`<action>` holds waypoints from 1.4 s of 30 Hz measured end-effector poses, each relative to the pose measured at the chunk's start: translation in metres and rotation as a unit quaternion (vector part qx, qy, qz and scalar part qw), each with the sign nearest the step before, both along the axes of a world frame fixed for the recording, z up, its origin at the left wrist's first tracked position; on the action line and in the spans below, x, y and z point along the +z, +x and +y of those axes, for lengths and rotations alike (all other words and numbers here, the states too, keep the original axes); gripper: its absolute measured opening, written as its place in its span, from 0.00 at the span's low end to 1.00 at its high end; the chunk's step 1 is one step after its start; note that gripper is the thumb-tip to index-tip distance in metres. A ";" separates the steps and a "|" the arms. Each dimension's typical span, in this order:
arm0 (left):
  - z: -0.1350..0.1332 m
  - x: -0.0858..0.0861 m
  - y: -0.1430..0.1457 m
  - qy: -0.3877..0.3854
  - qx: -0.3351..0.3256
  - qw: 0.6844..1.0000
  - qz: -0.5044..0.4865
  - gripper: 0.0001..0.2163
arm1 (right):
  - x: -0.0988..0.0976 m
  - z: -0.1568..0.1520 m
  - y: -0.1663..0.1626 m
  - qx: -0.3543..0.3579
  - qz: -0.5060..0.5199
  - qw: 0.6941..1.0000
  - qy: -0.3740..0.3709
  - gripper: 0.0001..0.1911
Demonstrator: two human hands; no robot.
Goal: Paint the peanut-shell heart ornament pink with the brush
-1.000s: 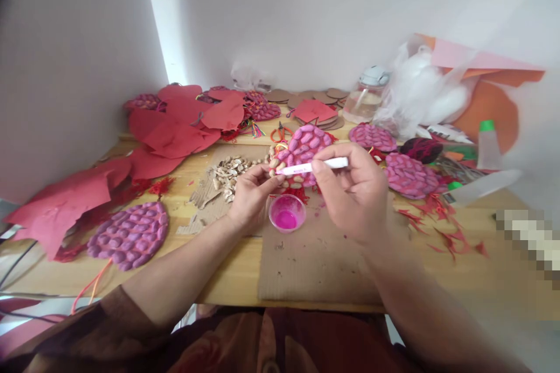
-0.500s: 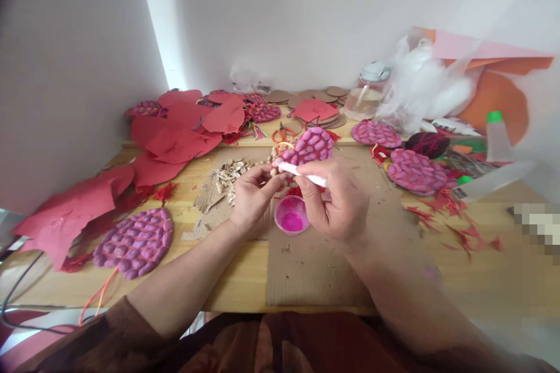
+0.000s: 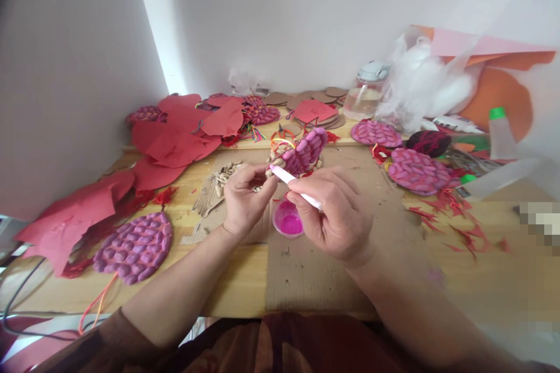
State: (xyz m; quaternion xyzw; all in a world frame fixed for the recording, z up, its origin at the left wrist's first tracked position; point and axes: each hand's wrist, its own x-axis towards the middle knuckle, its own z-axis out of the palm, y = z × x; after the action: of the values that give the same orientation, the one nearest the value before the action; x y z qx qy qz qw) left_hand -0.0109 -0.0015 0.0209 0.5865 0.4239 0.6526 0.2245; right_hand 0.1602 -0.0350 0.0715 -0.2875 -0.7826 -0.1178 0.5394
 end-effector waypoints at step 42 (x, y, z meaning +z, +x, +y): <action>0.001 -0.001 -0.001 -0.002 0.008 0.999 0.053 0.06 | -0.006 0.009 0.005 -0.007 0.005 0.999 0.046 0.12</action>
State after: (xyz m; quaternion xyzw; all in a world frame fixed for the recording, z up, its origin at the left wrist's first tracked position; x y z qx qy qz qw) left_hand -0.0119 -0.0009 0.0201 0.6168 0.4408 0.6213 0.1978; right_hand 0.1651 -0.0258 0.0653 -0.2684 -0.7716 -0.1557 0.5553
